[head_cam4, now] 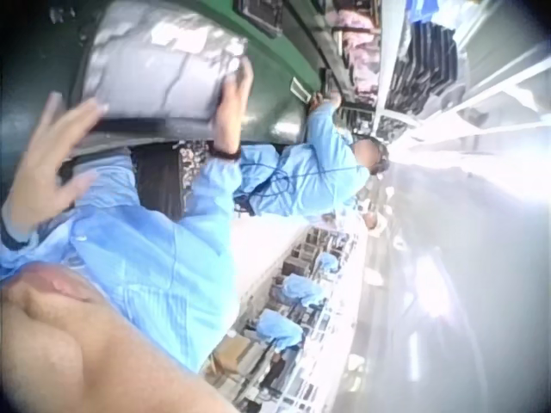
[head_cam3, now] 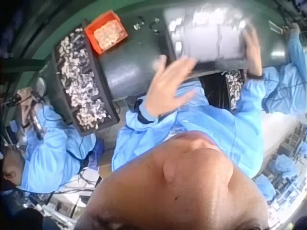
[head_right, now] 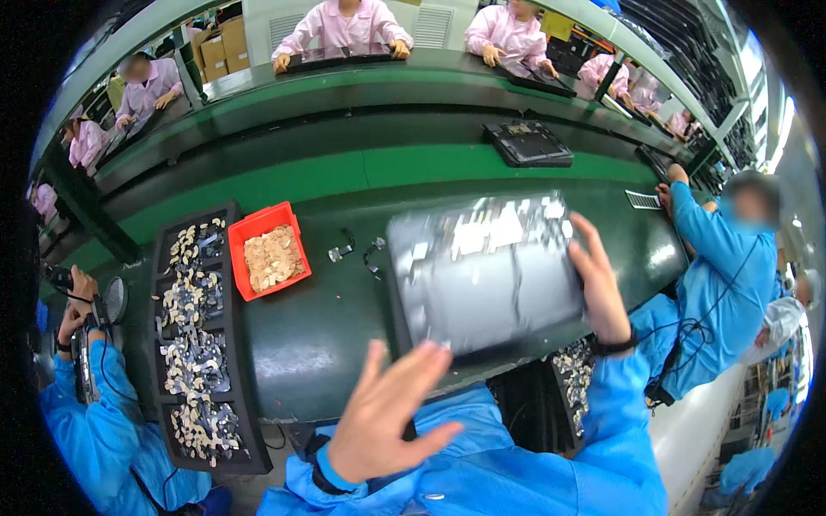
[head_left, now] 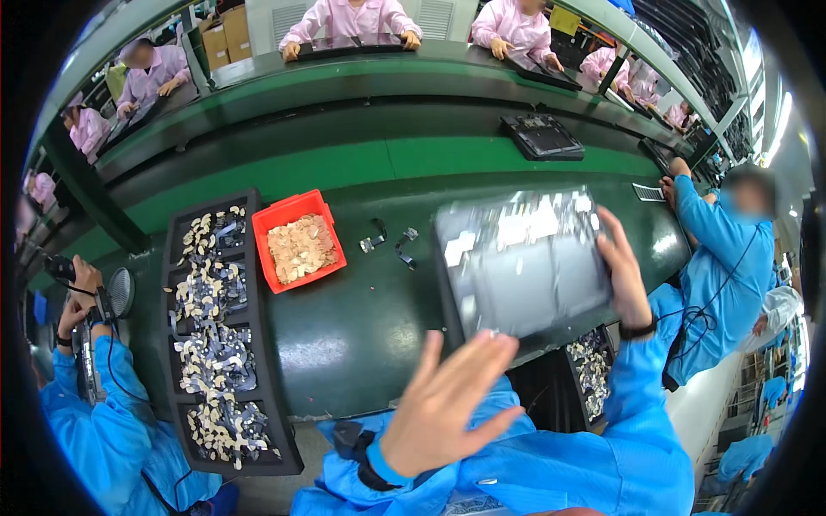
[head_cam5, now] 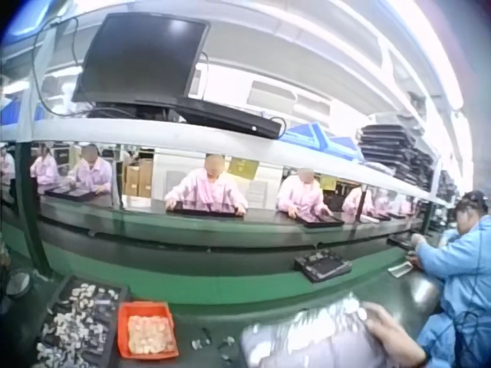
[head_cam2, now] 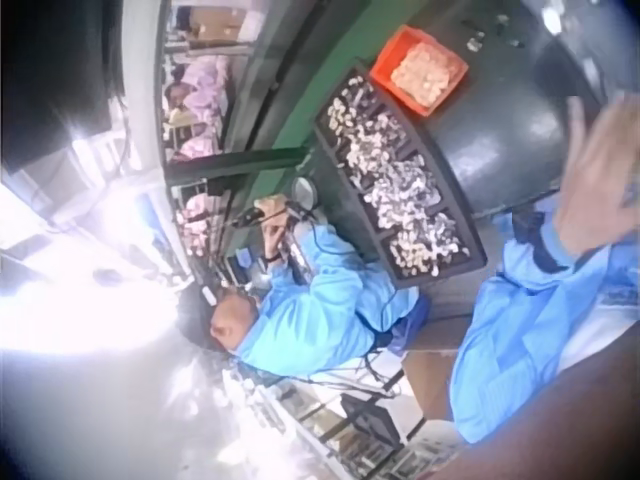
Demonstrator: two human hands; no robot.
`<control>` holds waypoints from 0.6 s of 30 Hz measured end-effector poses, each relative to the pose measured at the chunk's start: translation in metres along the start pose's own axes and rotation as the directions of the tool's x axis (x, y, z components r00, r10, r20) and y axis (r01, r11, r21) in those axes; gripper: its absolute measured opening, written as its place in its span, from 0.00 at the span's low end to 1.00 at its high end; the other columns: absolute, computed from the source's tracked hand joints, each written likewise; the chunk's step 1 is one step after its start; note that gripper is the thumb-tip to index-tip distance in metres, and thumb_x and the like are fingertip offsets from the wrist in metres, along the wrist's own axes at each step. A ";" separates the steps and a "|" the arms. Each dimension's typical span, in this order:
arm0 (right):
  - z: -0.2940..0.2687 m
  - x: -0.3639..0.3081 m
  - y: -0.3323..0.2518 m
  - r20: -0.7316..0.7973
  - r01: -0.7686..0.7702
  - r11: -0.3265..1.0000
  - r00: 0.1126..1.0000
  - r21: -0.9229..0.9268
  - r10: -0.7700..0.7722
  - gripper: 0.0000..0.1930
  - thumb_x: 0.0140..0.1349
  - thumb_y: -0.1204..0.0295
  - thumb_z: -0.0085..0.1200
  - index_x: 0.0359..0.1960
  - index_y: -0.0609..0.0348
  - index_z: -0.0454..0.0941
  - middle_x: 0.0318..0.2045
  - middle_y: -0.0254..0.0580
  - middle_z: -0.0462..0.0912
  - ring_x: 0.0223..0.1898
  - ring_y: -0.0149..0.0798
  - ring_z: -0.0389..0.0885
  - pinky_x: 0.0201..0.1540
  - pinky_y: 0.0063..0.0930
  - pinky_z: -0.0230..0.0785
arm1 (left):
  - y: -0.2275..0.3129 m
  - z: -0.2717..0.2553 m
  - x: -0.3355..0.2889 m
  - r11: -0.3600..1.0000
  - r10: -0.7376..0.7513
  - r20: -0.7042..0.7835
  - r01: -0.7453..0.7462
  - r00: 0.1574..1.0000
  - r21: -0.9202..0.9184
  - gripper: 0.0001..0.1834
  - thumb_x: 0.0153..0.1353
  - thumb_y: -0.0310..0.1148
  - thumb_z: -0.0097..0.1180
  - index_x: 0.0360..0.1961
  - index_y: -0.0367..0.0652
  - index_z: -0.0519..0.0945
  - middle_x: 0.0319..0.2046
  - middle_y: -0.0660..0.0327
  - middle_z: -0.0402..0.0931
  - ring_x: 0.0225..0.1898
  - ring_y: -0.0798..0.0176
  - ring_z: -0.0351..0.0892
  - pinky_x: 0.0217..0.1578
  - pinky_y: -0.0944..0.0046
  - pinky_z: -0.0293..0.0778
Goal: Assembling internal components and flexible cables into tablet casings on a factory production line.
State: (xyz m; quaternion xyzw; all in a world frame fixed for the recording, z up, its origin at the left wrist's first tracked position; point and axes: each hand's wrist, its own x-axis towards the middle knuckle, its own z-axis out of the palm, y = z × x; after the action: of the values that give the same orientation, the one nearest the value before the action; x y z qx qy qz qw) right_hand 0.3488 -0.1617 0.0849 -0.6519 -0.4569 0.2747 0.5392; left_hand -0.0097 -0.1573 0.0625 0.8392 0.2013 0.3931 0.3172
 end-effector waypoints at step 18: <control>0.241 0.334 0.037 0.446 0.058 0.955 0.891 -0.292 0.083 0.32 0.74 0.42 0.43 0.66 0.53 0.77 0.61 0.45 0.79 0.58 0.44 0.79 0.52 0.46 0.75 | -0.067 0.020 -0.066 0.700 -0.390 -0.399 0.548 0.830 0.458 0.20 0.58 0.40 0.66 0.52 0.50 0.87 0.54 0.66 0.84 0.62 0.57 0.77 0.71 0.38 0.56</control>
State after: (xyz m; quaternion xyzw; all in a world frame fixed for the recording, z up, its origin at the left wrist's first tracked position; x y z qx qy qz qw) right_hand 0.2987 0.2454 0.0295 -0.6463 -0.6016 0.3508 0.3119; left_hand -0.0401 -0.1549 -0.0289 0.7514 0.5568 0.3333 0.1195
